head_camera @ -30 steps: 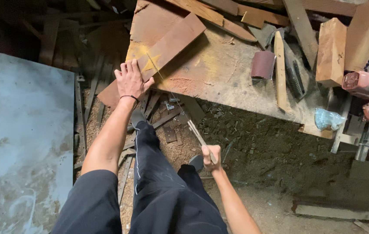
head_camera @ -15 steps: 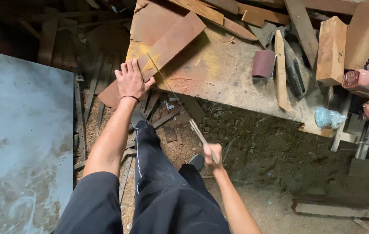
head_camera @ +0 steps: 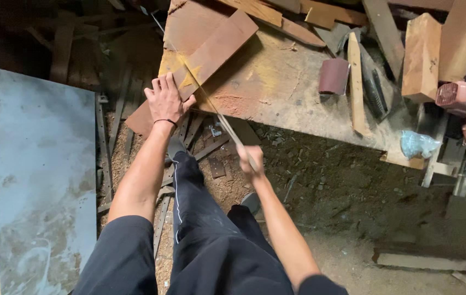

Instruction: The person uses a hand saw to cut a rectangular wooden plank placed on a workbench. They hold the plank steady with one hand while sawing with the other, following a marked line. The cut progresses steadily through the plank.

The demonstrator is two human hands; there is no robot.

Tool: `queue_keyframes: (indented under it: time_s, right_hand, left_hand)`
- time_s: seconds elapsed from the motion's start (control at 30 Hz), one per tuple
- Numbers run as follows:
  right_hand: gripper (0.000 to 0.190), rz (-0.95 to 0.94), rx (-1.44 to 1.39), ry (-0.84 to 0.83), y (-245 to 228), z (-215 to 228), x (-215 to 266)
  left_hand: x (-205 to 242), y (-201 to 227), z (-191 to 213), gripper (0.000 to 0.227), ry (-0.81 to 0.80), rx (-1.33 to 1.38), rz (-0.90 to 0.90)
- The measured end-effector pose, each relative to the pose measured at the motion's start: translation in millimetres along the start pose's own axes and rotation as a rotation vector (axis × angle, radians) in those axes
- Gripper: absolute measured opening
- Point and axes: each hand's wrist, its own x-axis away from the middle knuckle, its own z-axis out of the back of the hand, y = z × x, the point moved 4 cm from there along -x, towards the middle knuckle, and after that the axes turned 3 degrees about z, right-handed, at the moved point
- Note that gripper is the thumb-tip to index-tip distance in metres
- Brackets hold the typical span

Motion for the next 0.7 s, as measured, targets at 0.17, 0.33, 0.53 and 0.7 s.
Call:
queue_keyframes:
  time_s: [0.17,0.33,0.53,0.7]
  right_hand:
    - [0.065,-0.076,0.055,0.015,-24.5,55.8,77.3]
    - [0.067,-0.028,0.013,0.0,12.1,-34.8,-45.5]
    - [0.069,0.039,0.062,0.039,9.2,-35.0,-50.5]
    - [0.067,-0.082,0.039,0.0,-30.2,47.1,63.1]
  left_hand:
    - [-0.7,-2.1,-1.4,0.094,-0.004,0.039,-0.027]
    - [-2.1,-0.6,3.4,0.094,0.026,0.023,-0.046]
    - [-3.6,0.0,7.8,0.097,-0.01,-0.011,0.005]
    - [-7.2,2.2,3.6,0.097,0.039,-0.023,-0.045]
